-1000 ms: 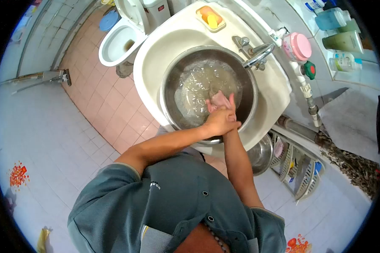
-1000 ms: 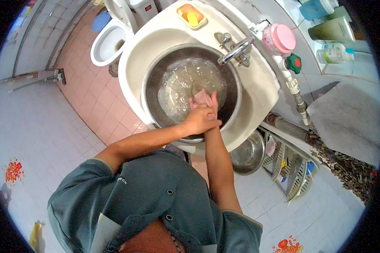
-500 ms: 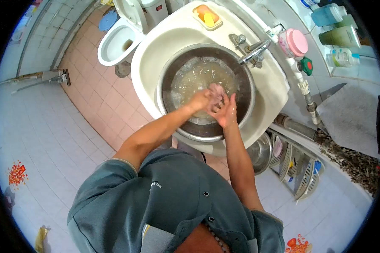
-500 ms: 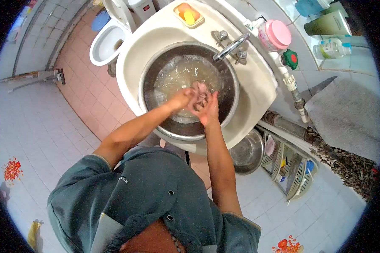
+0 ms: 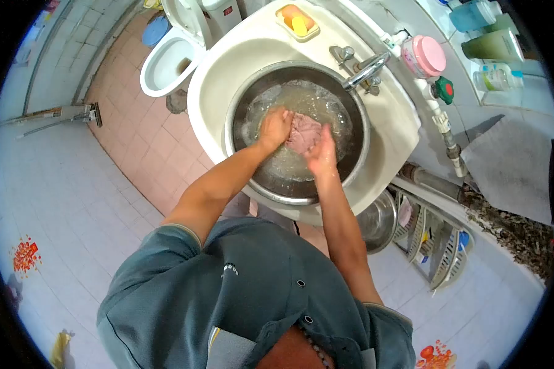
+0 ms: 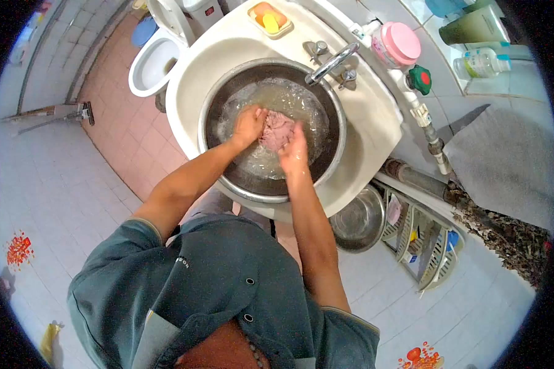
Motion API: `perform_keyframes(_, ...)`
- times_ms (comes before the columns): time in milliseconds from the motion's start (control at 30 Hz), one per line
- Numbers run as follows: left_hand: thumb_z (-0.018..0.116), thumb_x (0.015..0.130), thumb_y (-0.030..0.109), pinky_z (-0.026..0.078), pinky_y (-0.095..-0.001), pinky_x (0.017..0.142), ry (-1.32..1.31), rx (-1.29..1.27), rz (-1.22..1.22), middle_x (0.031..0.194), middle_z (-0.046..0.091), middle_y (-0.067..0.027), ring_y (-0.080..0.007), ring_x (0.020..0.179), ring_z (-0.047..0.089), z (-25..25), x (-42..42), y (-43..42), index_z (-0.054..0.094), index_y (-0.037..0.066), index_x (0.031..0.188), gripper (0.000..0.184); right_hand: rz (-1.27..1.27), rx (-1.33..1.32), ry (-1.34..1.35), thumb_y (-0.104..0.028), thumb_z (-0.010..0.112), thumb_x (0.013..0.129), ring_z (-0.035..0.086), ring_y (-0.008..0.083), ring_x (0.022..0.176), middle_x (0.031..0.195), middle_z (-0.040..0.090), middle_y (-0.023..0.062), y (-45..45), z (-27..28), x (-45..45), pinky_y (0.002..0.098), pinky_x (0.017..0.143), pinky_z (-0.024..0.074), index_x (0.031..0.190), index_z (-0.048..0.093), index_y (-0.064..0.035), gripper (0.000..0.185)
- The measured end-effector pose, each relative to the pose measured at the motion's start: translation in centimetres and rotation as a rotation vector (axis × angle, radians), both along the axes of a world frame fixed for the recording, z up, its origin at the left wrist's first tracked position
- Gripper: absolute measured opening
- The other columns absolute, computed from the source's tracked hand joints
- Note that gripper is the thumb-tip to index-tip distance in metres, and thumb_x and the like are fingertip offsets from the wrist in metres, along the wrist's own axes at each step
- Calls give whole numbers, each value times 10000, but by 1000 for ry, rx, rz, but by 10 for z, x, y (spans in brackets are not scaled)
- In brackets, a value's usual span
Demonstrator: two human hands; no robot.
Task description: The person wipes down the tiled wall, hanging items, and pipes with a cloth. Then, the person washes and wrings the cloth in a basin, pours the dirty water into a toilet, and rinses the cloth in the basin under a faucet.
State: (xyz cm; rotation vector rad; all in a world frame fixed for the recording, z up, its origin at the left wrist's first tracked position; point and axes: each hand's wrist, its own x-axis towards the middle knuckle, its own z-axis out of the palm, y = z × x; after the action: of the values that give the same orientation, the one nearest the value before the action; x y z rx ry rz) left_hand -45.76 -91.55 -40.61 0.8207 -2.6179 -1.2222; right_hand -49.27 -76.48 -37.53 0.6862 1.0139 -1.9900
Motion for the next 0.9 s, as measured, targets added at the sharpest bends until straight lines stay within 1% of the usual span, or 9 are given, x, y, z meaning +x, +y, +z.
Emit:
perform_keyframes(100,573,925,286,505,-497,760,57,-116,44,928,653,-230,-447,801,623,-2,10,-1,589,31,1119,321,20,91,-89,-706,417,889,169,392,1433,1591,102,137,21,40,0,661,1101,127,1551,73,-160,925)
perform_keyframes(167,591,909,276,491,-487,823,-263,940,-33,917,653,-207,-364,896,623,33,9,16,620,37,1059,283,5,42,-119,-700,431,888,194,388,1427,1577,150,147,22,31,0,633,1111,153,1547,96,-171,909)
perform_keyframes(233,605,889,252,489,-487,831,-202,852,-275,904,656,-171,-311,895,625,73,14,53,646,54,990,226,-10,-4,-158,-694,445,887,219,385,1422,1564,198,156,26,16,4,606,1122,179,1543,119,-182,893)
perform_keyframes(300,574,891,252,518,-411,787,199,-171,-140,933,695,-160,-310,869,670,-36,20,139,682,67,991,236,-9,-135,-152,-649,487,901,495,351,1207,1349,477,152,25,0,2,551,976,432,1385,374,-153,702)
perform_keyframes(433,554,899,294,505,-437,796,85,413,-142,965,689,-179,-353,882,661,56,11,84,676,56,960,275,-123,-105,331,-444,560,949,589,255,1005,1110,591,92,29,-133,24,387,884,506,1204,524,-134,403)
perform_keyframes(533,537,899,370,486,-473,841,-157,301,-30,977,671,-226,-426,931,628,29,-2,22,674,57,996,356,-105,-17,70,-305,562,974,623,223,927,1050,617,92,-4,23,0,353,805,541,1120,560,-73,274)
perform_keyframes(633,602,878,314,498,-442,846,-246,245,-123,1070,653,-229,-392,965,639,40,-2,-22,617,60,1163,383,-132,239,186,-295,573,975,644,207,834,993,634,104,6,25,-9,336,716,557,1037,563,-18,284)
perform_keyframes(733,804,688,247,412,-379,1044,-203,265,-329,1366,497,-241,-353,1233,522,54,-1,-36,414,24,1419,858,-8,364,371,-321,587,970,626,169,797,898,627,73,12,22,-19,318,691,533,938,565,-29,294)
perform_keyframes(900,794,667,146,430,-377,1010,241,128,-632,1237,581,-204,-331,1182,551,75,7,6,497,11,1330,739,20,181,361,-320,611,956,628,170,784,897,627,79,-3,63,-24,318,690,533,942,565,-37,287)
